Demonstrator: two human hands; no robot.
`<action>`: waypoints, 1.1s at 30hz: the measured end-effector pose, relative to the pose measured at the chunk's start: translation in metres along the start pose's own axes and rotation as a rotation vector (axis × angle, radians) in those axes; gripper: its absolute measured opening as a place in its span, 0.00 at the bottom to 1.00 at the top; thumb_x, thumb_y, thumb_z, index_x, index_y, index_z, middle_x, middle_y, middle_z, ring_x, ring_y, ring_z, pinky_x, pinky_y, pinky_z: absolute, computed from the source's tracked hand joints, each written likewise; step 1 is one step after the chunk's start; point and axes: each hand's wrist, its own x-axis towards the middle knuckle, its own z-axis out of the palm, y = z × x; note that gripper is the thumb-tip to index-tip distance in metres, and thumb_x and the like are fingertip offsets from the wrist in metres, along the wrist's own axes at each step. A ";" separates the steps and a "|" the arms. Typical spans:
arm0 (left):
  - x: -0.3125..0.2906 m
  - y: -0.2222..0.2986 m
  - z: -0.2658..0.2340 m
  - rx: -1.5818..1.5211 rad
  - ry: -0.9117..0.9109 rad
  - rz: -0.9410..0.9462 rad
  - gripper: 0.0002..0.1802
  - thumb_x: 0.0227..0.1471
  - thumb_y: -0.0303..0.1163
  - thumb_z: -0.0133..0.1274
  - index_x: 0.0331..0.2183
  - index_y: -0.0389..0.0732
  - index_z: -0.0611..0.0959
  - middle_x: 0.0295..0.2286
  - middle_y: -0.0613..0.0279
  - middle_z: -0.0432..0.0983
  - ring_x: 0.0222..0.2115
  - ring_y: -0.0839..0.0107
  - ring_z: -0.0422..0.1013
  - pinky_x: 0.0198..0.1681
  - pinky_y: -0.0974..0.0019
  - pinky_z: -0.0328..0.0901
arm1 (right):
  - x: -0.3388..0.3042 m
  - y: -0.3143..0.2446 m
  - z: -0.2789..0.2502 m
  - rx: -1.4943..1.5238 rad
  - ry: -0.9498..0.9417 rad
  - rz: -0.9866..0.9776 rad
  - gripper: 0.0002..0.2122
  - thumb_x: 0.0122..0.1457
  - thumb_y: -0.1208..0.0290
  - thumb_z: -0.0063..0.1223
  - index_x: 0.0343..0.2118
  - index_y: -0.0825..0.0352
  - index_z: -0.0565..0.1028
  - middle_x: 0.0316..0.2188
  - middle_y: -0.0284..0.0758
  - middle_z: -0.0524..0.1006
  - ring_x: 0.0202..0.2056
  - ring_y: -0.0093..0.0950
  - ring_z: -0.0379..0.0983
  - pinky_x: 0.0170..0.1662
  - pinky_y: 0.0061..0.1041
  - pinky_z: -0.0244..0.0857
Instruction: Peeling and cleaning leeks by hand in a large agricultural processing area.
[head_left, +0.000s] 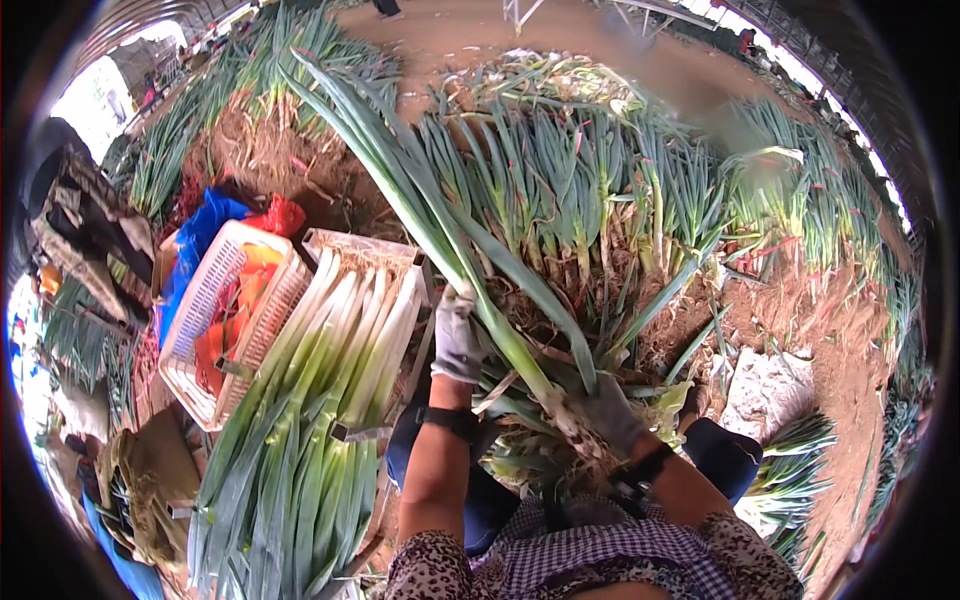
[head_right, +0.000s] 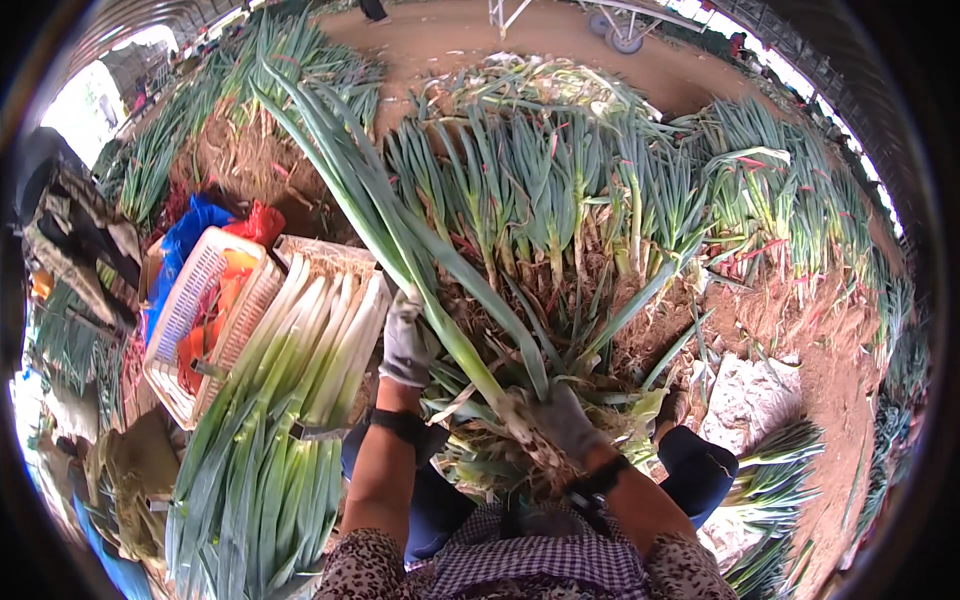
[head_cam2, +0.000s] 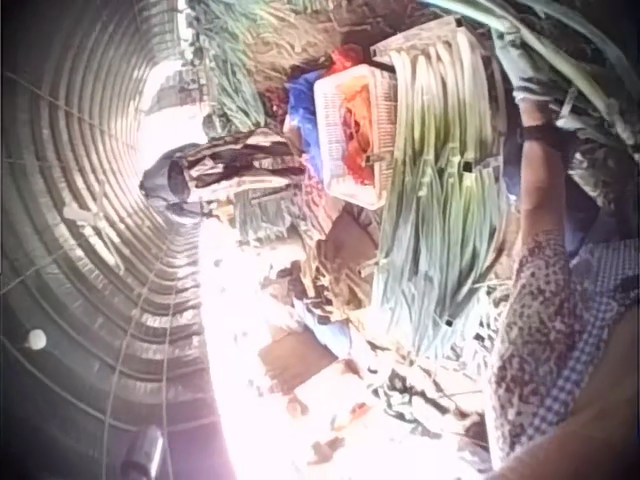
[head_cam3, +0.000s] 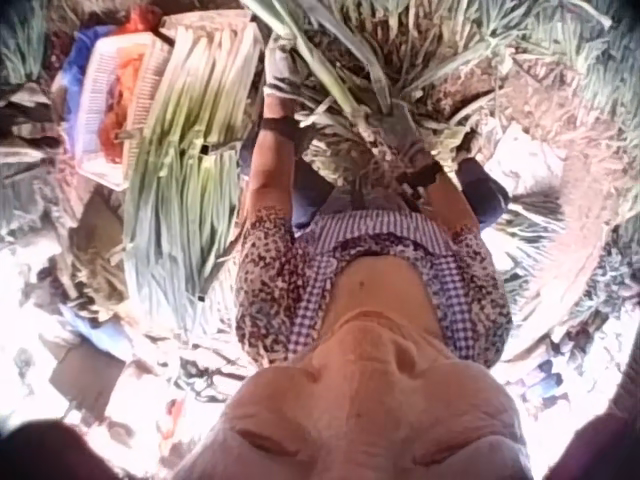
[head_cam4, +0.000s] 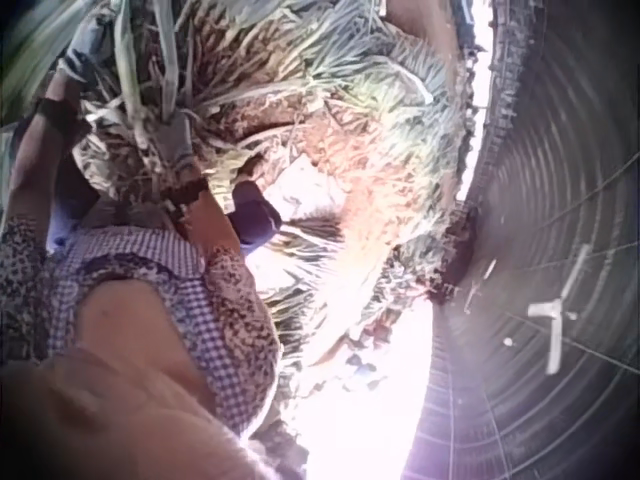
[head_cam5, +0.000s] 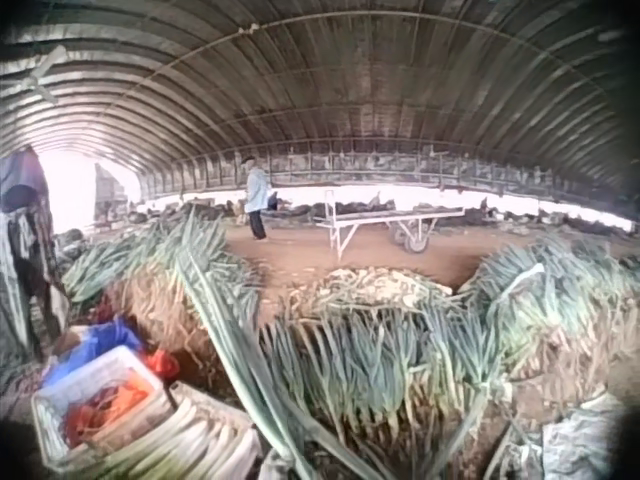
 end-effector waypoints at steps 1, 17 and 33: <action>0.005 0.002 -0.013 -0.033 0.034 -0.027 0.15 0.62 0.38 0.52 0.44 0.35 0.75 0.34 0.59 0.75 0.32 0.66 0.75 0.40 0.57 0.75 | -0.026 0.032 -0.023 -0.363 -0.043 -0.046 0.17 0.53 0.71 0.65 0.44 0.68 0.75 0.34 0.31 0.77 0.33 0.24 0.72 0.39 0.27 0.70; -0.011 -0.040 0.025 -0.083 -0.027 -0.182 0.07 0.61 0.30 0.54 0.40 0.38 0.77 0.31 0.70 0.74 0.32 0.78 0.71 0.36 0.70 0.69 | 0.076 -0.065 0.037 -0.360 0.266 -0.671 0.21 0.48 0.64 0.69 0.40 0.71 0.74 0.31 0.43 0.78 0.30 0.40 0.77 0.36 0.34 0.71; 0.005 -0.040 -0.014 -0.280 -0.250 -0.366 0.25 0.57 0.43 0.54 0.50 0.38 0.73 0.42 0.40 0.77 0.46 0.42 0.73 0.52 0.33 0.65 | -0.007 -0.070 -0.041 -0.357 -0.051 -0.231 0.29 0.55 0.71 0.65 0.59 0.71 0.67 0.49 0.42 0.76 0.46 0.26 0.74 0.51 0.25 0.68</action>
